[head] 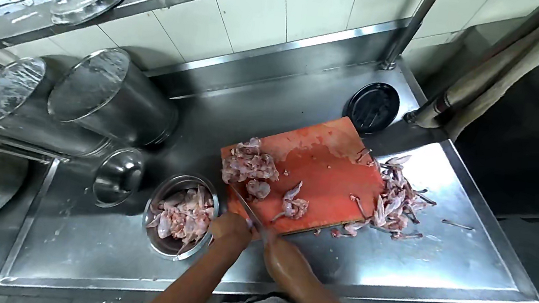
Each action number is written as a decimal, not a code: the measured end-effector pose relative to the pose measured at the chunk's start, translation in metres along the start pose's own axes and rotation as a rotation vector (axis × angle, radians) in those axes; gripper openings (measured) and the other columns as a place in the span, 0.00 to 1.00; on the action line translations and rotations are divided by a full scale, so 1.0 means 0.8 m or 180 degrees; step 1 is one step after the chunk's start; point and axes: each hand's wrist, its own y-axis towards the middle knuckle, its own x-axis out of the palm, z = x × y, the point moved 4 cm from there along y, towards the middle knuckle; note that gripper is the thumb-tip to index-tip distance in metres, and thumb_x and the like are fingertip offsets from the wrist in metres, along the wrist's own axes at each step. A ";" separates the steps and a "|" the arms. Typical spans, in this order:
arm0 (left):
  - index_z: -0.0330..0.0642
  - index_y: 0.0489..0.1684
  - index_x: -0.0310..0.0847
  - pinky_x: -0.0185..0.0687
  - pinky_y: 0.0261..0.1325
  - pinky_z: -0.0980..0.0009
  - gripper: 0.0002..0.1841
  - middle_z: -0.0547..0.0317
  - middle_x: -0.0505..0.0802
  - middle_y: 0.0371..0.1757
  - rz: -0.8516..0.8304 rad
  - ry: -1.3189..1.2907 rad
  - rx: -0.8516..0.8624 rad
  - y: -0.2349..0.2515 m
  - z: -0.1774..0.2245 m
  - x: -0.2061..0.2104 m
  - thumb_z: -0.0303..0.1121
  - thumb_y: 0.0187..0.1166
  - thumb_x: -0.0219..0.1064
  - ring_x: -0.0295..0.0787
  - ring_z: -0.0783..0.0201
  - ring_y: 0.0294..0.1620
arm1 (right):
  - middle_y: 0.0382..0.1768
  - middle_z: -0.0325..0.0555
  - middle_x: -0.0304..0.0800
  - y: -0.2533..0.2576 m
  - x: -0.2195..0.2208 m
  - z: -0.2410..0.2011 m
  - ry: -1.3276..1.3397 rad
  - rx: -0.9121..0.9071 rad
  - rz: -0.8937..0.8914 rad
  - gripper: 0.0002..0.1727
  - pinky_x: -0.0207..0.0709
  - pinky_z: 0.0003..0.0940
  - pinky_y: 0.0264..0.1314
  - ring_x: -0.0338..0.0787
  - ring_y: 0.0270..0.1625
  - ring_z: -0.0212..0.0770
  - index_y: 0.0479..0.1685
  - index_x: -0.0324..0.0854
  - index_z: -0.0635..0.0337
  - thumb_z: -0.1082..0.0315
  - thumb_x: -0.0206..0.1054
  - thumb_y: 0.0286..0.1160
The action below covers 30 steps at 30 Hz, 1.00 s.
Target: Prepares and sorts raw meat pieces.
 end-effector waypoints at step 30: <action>0.44 0.70 0.80 0.80 0.69 0.40 0.32 0.45 0.91 0.61 0.0349 -0.2214 0.1155 0.004 -0.069 0.042 0.56 0.72 0.71 0.88 0.47 0.65 | 0.46 0.63 0.92 -0.118 0.002 0.110 -0.0429 0.0177 0.0504 0.23 0.86 0.64 0.42 0.95 0.43 0.66 0.69 0.75 0.60 0.54 0.48 0.91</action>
